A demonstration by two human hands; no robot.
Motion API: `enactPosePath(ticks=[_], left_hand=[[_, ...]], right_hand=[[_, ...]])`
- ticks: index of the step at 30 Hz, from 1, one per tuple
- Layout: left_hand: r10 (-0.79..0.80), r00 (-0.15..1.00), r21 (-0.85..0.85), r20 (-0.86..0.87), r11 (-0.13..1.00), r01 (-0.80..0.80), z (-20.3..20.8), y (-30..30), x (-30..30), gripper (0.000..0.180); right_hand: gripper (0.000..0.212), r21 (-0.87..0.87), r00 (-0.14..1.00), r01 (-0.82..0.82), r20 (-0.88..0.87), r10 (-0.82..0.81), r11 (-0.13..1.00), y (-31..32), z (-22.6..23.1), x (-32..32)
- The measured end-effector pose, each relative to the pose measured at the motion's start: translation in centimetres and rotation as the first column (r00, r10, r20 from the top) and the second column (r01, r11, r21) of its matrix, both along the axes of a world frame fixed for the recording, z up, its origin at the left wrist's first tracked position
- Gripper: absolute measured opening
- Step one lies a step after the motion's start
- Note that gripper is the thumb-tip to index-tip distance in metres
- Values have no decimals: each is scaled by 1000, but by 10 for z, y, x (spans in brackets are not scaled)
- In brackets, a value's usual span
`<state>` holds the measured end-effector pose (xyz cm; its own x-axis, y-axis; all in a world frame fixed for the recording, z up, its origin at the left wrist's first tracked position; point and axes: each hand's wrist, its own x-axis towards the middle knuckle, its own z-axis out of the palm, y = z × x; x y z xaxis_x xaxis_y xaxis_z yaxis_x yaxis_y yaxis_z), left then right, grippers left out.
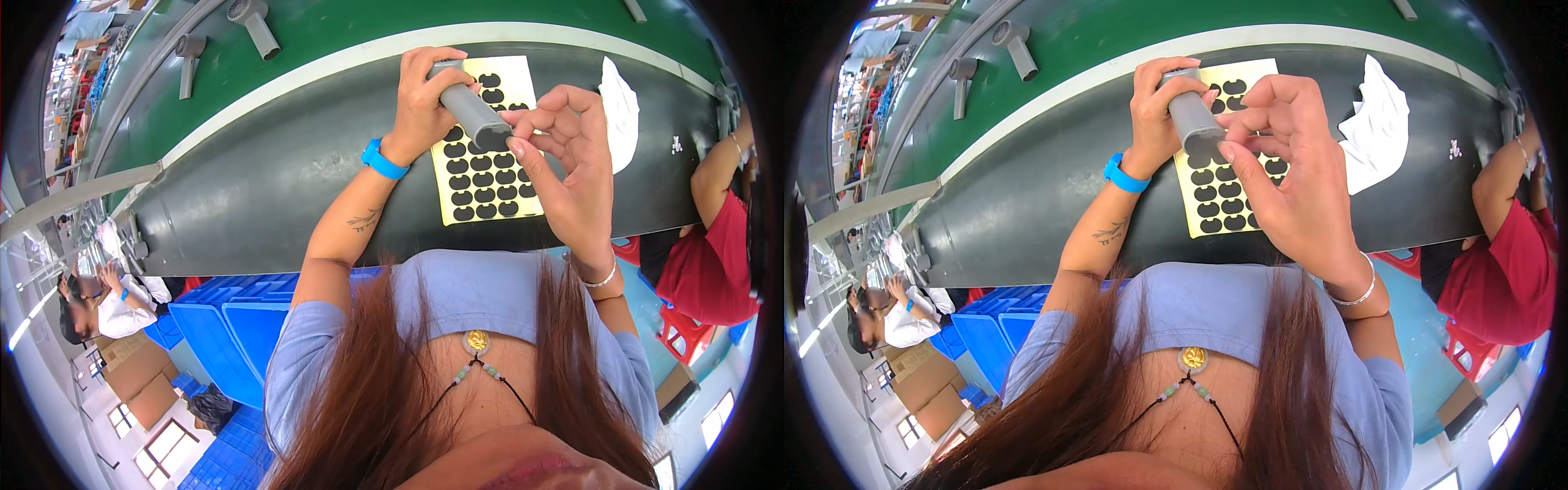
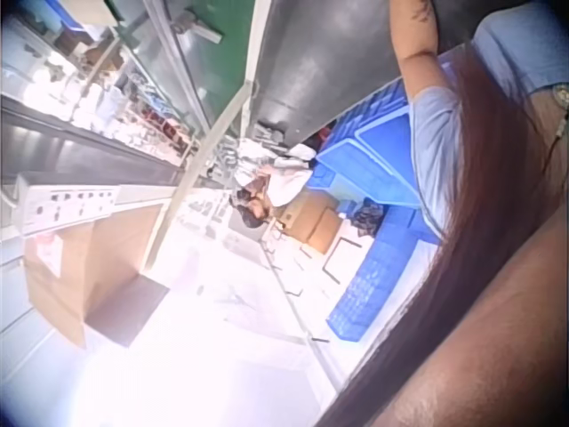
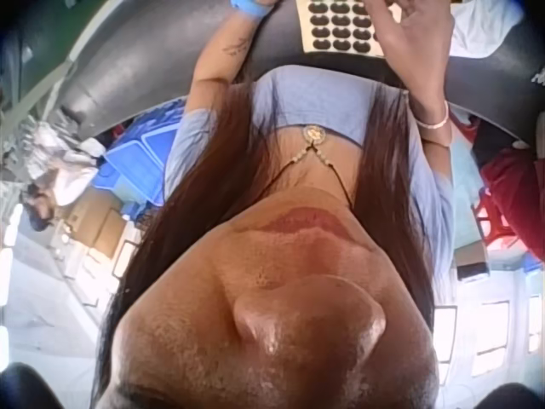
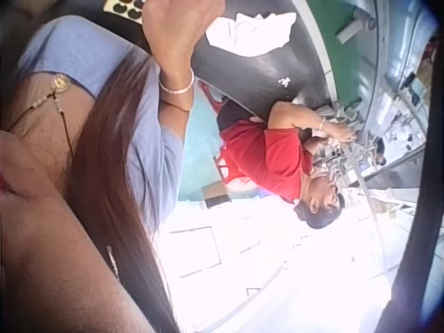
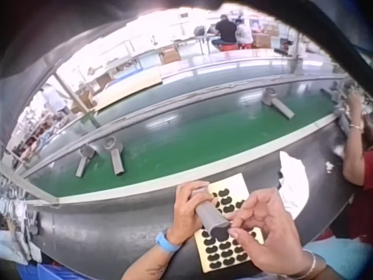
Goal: The person takes handheld fan bodies from a conveyor belt, peels adhesive pads from a sticker sheet by hand, applies the pads onto the base of each fan body, and places the fans back onto the conveyor belt.
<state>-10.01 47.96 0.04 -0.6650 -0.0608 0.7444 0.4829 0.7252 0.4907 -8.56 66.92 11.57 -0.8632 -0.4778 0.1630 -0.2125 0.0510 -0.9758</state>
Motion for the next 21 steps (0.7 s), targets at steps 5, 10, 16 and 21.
enactPosePath(ticks=[5,10,16,21], left_hand=[[-7,1000,-5,-1,1000,7,0,0,-1,18],[-8,1000,-10,-5,1000,8,0,0,-1,18],[-4,1000,-15,-11,1000,4,-1,1,0,18],[-19,1000,-8,-4,1000,19,-2,2,0,18]], right_hand=[[38,18,1000,7,-10,-7,1000,0,2,0],[38,47,1000,16,-27,-15,999,0,3,1],[37,65,999,27,-35,-25,998,1,5,2],[37,129,1000,3,1,-3,992,4,9,3]])
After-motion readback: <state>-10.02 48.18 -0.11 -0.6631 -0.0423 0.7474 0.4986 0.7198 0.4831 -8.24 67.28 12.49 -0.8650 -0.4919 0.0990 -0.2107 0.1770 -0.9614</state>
